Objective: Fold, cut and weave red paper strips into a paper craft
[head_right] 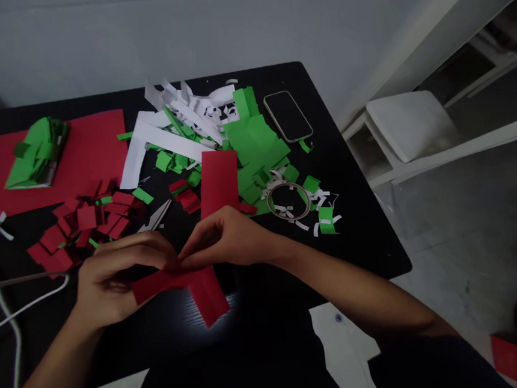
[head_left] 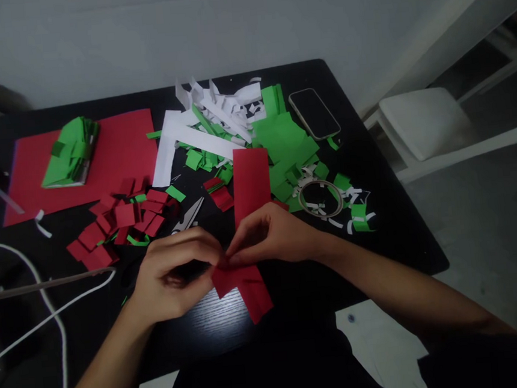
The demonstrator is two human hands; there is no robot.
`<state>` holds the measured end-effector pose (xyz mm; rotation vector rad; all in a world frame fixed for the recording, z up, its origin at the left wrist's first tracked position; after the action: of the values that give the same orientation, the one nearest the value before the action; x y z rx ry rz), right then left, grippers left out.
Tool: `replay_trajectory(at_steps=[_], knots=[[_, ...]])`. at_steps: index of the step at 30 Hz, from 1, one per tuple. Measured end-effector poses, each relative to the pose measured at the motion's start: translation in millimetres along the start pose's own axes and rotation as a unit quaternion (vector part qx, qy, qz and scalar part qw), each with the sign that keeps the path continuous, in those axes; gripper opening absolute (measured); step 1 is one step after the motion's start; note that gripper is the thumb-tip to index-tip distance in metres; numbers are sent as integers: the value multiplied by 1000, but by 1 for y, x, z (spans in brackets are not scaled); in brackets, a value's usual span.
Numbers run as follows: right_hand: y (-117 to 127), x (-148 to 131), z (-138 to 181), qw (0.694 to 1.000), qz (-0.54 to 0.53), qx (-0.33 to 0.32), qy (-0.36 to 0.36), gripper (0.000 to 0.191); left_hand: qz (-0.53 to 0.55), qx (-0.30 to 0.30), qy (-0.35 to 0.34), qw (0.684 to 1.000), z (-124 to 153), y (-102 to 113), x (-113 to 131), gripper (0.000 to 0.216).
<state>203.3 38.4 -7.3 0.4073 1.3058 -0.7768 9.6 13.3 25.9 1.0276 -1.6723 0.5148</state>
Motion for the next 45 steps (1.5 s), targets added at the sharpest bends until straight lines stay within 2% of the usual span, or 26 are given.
replay_trajectory(at_steps=[12,21,33,39,45], knots=[[-8,-8,7,1000,12,-2,-9,18,-36,-1,-24,999,1,-2,6,22],[-10,-11,9,1000,15,-8,1,20,-34,-6,-22,999,3,-3,9,25],[-8,-14,9,997,74,36,-3,19,-43,-4,-14,999,0,-5,9,24],[-6,-11,6,995,82,54,-13,19,-24,20,1,1000,0,-5,7,25],[-7,-5,4,996,75,48,-15,23,-46,-25,22,998,2,-7,5,24]])
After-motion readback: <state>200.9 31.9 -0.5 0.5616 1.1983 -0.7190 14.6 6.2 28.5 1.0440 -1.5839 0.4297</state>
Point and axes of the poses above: each hand's wrist, its own z-axis away from the middle knuckle, its own y-axis out of the back of the hand, x = y × z, the point moved 3 cm from there along -z, towards the middle knuckle, and after that the axes turned 15 degrees about z, right-handed, at the moved point
